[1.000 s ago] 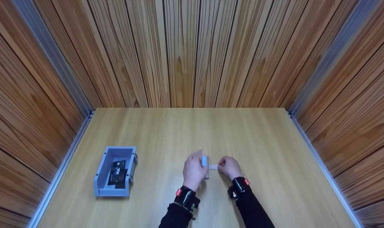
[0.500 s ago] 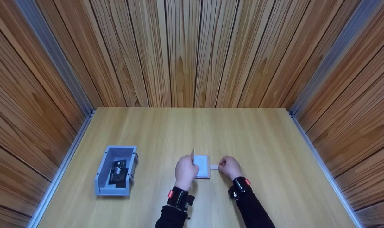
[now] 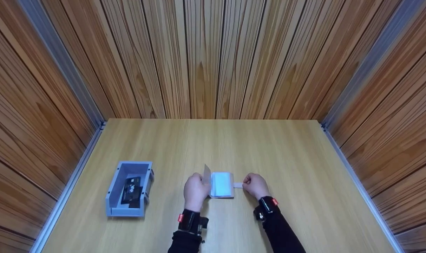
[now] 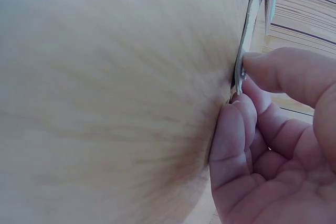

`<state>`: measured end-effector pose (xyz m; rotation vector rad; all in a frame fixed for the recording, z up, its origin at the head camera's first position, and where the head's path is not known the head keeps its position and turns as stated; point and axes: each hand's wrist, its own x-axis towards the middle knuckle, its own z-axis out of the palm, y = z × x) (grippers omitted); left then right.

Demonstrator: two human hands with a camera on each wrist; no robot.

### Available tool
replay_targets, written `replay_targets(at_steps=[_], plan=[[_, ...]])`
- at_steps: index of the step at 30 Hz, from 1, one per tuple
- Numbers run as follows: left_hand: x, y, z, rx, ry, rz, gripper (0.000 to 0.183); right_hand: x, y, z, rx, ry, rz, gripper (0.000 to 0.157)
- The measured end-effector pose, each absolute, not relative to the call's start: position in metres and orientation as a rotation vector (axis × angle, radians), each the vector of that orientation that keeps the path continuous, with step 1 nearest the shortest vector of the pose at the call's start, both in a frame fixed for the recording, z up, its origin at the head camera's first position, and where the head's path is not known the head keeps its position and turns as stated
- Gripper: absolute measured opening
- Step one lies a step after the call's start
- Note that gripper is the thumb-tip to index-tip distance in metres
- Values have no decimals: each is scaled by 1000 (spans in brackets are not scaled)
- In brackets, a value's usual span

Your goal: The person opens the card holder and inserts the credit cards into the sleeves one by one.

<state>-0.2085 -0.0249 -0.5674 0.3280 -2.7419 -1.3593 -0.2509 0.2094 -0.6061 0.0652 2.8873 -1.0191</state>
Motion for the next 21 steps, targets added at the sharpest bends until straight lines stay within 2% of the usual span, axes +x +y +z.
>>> replay_targets(at_steps=[12,21], plan=[[-208,-41,-582,379,-2733,-1306,15,-251,210,-607,63,2890,-1017,10],[-207,-52,-597,392,-2774,-1250,8,-252,211,-608,16,2928,-1016,10]])
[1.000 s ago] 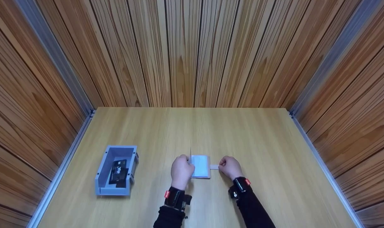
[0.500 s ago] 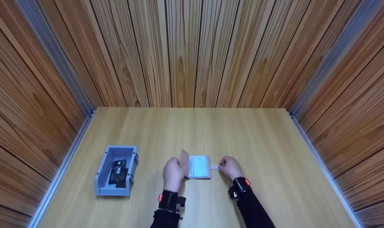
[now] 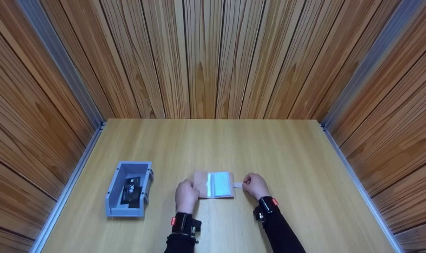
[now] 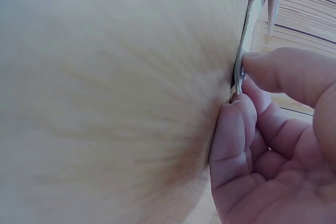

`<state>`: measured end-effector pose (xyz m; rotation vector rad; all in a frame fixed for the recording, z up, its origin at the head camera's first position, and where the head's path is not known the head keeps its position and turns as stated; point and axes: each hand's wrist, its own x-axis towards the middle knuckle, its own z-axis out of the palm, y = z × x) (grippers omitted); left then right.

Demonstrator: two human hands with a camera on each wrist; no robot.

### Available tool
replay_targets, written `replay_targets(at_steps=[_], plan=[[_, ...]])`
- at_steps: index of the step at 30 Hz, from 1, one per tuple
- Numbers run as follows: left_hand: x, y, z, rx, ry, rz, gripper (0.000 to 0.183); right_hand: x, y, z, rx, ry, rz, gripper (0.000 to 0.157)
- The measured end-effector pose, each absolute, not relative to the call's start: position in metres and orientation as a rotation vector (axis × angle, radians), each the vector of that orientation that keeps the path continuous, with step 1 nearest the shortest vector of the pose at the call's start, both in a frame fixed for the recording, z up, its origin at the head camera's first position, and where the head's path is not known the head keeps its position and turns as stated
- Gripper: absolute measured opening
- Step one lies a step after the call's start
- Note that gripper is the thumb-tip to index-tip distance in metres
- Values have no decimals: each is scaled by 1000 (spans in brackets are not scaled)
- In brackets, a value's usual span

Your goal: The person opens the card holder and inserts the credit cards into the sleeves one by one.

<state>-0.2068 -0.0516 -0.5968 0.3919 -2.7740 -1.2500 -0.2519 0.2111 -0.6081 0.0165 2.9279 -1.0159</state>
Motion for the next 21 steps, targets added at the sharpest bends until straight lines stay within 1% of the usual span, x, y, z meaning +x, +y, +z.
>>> replay_targets(at_steps=[15,21], plan=[[-207,-54,-600,442,-2836,-1216,7,-252,210,-607,55,2896,-1031,9],[-207,-54,-602,437,-2834,-1189,8,-251,211,-608,28,2919,-1030,9]])
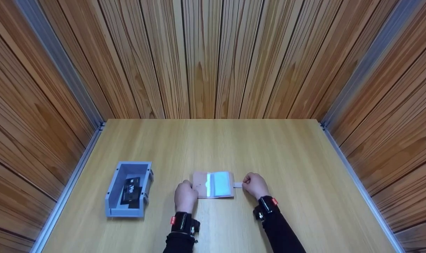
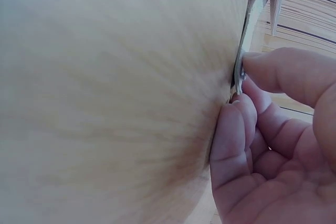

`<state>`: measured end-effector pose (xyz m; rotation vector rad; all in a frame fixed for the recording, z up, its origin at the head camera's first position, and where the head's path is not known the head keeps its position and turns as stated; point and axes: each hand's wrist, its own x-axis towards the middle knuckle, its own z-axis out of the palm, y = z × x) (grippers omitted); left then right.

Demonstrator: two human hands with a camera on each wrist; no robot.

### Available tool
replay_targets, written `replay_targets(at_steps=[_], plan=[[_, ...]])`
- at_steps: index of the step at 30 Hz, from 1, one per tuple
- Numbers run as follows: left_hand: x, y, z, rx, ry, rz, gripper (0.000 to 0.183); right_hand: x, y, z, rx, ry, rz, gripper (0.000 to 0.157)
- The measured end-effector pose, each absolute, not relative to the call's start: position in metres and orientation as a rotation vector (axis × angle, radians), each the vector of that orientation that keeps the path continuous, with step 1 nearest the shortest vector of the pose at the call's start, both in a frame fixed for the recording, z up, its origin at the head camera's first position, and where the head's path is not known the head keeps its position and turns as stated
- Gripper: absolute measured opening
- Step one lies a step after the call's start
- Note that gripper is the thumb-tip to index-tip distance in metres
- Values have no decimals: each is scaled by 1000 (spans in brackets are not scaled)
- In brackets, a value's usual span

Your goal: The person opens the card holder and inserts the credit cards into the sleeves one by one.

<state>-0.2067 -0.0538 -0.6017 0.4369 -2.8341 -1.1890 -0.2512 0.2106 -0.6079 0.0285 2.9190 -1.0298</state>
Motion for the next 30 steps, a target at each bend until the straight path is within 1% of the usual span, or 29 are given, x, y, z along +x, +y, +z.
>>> replay_targets(at_steps=[8,21,30], plan=[[-206,-54,-602,472,-2835,-1215,14,-250,209,-606,49,2891,-1023,9],[-206,-58,-603,489,-2811,-1262,14,-251,210,-604,47,2875,-1026,9],[-206,-58,-605,478,-2794,-1263,15,-252,205,-599,51,2923,-891,10]])
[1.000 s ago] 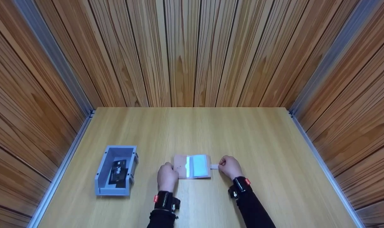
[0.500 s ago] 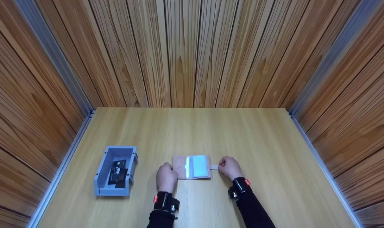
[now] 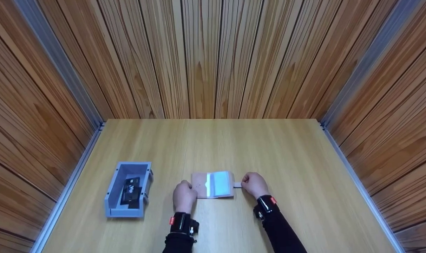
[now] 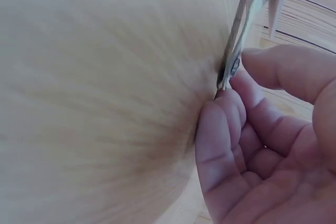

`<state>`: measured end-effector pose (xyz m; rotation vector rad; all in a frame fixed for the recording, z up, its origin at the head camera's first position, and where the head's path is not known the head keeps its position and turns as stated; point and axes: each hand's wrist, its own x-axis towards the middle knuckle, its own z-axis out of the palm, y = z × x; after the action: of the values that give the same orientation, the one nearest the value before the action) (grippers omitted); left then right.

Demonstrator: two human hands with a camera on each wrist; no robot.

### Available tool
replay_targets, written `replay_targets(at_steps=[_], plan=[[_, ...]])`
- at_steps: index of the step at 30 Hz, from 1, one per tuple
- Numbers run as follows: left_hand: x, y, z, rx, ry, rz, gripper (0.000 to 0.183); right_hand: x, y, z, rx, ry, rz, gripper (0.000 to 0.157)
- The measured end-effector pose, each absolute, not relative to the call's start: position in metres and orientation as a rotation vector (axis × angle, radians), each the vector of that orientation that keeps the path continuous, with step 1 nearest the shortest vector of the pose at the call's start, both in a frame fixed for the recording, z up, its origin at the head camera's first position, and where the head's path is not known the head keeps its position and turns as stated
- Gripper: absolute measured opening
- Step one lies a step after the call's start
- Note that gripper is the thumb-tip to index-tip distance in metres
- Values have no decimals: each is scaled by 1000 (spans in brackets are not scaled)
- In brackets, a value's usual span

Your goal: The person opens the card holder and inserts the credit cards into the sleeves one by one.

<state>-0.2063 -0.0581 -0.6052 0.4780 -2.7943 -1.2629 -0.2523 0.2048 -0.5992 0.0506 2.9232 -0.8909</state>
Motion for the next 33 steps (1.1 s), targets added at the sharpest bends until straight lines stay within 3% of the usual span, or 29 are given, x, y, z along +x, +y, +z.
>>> replay_targets(at_steps=[16,33], plan=[[-206,-59,-605,483,-2800,-1288,15,-251,173,-587,-329,3156,-852,6],[-206,-60,-608,515,-2814,-1303,17,-254,154,-600,-534,3178,-772,22]])
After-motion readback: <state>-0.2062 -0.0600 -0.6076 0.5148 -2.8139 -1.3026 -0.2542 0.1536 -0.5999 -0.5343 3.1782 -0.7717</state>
